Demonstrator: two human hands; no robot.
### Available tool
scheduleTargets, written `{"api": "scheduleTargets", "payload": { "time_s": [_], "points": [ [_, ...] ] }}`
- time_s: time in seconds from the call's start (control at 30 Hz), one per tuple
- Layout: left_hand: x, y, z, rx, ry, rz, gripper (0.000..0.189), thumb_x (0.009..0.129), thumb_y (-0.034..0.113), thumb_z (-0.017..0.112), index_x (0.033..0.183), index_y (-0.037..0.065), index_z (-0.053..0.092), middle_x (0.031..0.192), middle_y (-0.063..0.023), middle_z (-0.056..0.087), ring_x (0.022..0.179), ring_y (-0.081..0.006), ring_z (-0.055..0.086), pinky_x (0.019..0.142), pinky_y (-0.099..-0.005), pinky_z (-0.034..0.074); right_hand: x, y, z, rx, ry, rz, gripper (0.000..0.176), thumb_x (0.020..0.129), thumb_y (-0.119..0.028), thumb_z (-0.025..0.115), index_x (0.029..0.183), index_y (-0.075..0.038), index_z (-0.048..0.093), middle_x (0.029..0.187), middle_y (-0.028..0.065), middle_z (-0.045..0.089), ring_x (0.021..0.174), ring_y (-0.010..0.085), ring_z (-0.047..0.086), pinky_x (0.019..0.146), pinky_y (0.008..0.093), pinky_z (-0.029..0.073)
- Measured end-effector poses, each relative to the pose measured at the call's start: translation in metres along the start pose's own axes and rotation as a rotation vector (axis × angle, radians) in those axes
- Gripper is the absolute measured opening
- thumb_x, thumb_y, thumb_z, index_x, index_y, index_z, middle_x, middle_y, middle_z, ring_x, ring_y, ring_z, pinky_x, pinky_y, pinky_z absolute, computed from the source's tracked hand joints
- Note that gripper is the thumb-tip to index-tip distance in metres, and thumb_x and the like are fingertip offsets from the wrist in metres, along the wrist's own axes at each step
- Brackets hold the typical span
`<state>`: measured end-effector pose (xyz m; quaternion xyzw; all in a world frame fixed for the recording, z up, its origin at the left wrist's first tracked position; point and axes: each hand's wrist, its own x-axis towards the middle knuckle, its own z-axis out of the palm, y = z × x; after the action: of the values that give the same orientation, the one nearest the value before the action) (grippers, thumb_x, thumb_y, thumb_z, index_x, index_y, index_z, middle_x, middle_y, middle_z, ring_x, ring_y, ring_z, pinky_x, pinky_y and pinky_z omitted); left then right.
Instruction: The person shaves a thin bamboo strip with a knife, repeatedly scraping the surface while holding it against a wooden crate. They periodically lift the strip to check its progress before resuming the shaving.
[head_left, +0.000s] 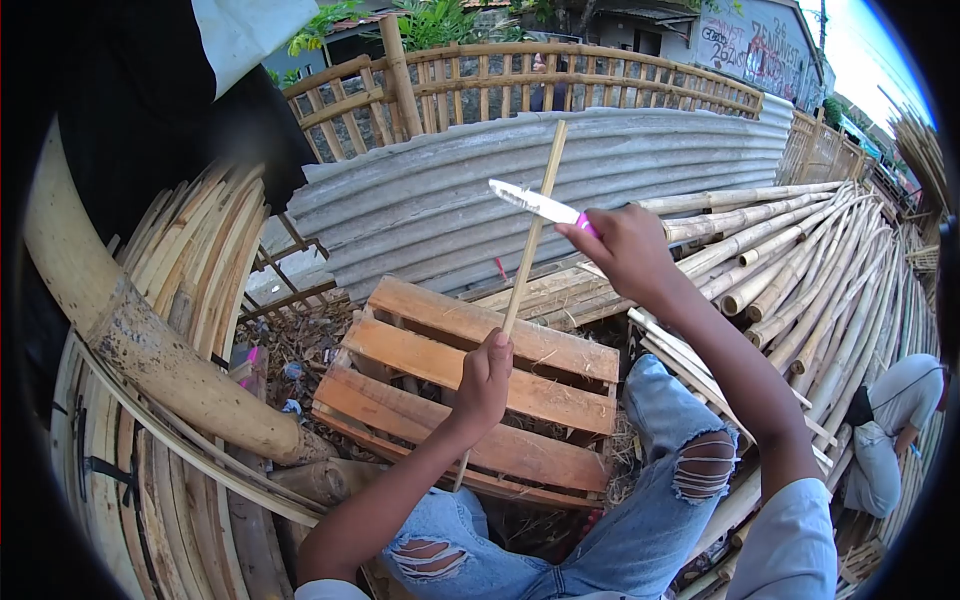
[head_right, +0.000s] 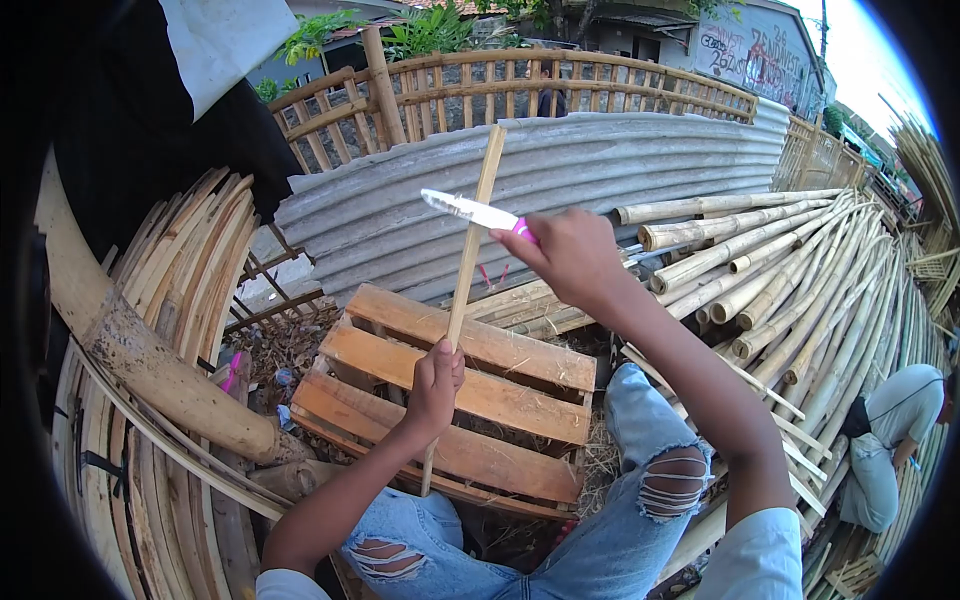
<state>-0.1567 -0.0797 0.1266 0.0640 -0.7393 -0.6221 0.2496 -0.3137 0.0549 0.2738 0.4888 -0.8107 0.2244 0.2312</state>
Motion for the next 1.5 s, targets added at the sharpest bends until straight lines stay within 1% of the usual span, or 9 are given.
{"api": "scheduleTargets", "payload": {
  "time_s": [0.2, 0.4, 0.53, 0.67, 0.87, 1.07, 1.23, 1.4, 1.5],
  "points": [
    [0.001, 0.009, -0.008, -0.159, -0.041, -0.104, 0.048, 0.098, 0.049, 0.027, 0.073, 0.010, 0.034, 0.056, 0.0068, 0.024, 0.046, -0.0027, 0.023, 0.041, -0.0202, 0.018, 0.013, 0.002, -0.003, -0.021, 0.080, 0.051, 0.055, 0.089, -0.049, 0.049, 0.058, -0.004, 0.057, 0.043, 0.0114, 0.044, 0.040, 0.0309, 0.048, 0.044, 0.0397, 0.036],
    [0.003, 0.000, -0.004, -0.115, -0.062, -0.063, 0.048, 0.097, 0.051, 0.026, 0.073, 0.011, 0.034, 0.055, 0.0072, 0.024, 0.045, -0.0022, 0.023, 0.039, -0.0195, 0.018, -0.009, -0.010, 0.007, -0.255, -0.131, -0.339, 0.053, 0.090, -0.051, 0.048, 0.061, -0.007, 0.056, 0.043, 0.0078, 0.049, 0.041, 0.0273, 0.055, 0.046, 0.0362, 0.043],
    [0.002, 0.003, -0.010, -0.222, -0.093, -0.111, 0.048, 0.098, 0.051, 0.027, 0.073, 0.010, 0.034, 0.056, 0.0070, 0.024, 0.045, -0.0021, 0.023, 0.039, -0.0191, 0.018, 0.040, 0.028, -0.028, -0.089, 0.053, 0.209, 0.058, 0.091, -0.051, 0.044, 0.058, -0.005, 0.056, 0.044, 0.0133, 0.047, 0.046, 0.0320, 0.054, 0.047, 0.0404, 0.041],
    [-0.003, 0.003, 0.001, -0.132, -0.112, -0.034, 0.047, 0.097, 0.051, 0.027, 0.073, 0.011, 0.033, 0.056, 0.0072, 0.024, 0.045, -0.0018, 0.022, 0.039, -0.0192, 0.017, 0.003, 0.014, 0.003, -0.154, -0.071, -0.006, 0.059, 0.091, -0.052, 0.044, 0.060, -0.004, 0.059, 0.049, 0.0166, 0.050, 0.049, 0.0367, 0.053, 0.049, 0.0443, 0.040],
    [-0.004, 0.006, -0.002, -0.136, -0.111, -0.122, 0.045, 0.100, 0.042, 0.028, 0.070, 0.009, 0.035, 0.056, 0.0045, 0.027, 0.050, -0.0054, 0.027, 0.046, -0.0237, 0.024, -0.002, 0.029, -0.021, 0.286, 0.155, 0.360, 0.060, 0.094, -0.044, 0.044, 0.059, 0.004, 0.053, 0.045, 0.0194, 0.043, 0.043, 0.0349, 0.045, 0.046, 0.0432, 0.032],
    [-0.002, 0.006, 0.001, -0.138, -0.133, -0.065, 0.047, 0.098, 0.051, 0.026, 0.074, 0.011, 0.033, 0.057, 0.0069, 0.024, 0.045, -0.0023, 0.023, 0.039, -0.0197, 0.017, -0.040, -0.006, 0.001, -0.107, -0.064, -0.253, 0.050, 0.086, -0.048, 0.055, 0.061, -0.005, 0.052, 0.045, 0.0104, 0.046, 0.042, 0.0311, 0.049, 0.045, 0.0394, 0.037],
    [-0.002, 0.010, -0.003, -0.172, -0.074, -0.163, 0.045, 0.100, 0.043, 0.027, 0.071, 0.009, 0.036, 0.057, 0.0061, 0.026, 0.048, -0.0038, 0.025, 0.044, -0.0226, 0.022, 0.002, 0.016, -0.012, 0.046, -0.002, 0.084, 0.059, 0.089, -0.053, 0.045, 0.060, -0.005, 0.060, 0.045, 0.0150, 0.048, 0.046, 0.0344, 0.054, 0.046, 0.0416, 0.041],
    [-0.002, 0.007, -0.003, -0.168, -0.093, -0.150, 0.046, 0.100, 0.044, 0.027, 0.071, 0.009, 0.037, 0.057, 0.0063, 0.026, 0.048, -0.0032, 0.024, 0.044, -0.0222, 0.021, -0.026, -0.011, 0.011, -0.190, -0.214, -0.243, 0.059, 0.088, -0.057, 0.044, 0.065, -0.007, 0.065, 0.046, 0.0121, 0.052, 0.047, 0.0343, 0.057, 0.045, 0.0419, 0.044],
    [-0.001, 0.005, -0.003, -0.169, -0.087, -0.122, 0.045, 0.100, 0.044, 0.027, 0.072, 0.009, 0.037, 0.057, 0.0064, 0.025, 0.048, -0.0030, 0.024, 0.044, -0.0217, 0.020, -0.011, 0.003, 0.006, -0.127, -0.120, -0.143, 0.059, 0.089, -0.056, 0.043, 0.062, -0.007, 0.062, 0.046, 0.0135, 0.051, 0.046, 0.0344, 0.055, 0.046, 0.0430, 0.042]
  ]
}}
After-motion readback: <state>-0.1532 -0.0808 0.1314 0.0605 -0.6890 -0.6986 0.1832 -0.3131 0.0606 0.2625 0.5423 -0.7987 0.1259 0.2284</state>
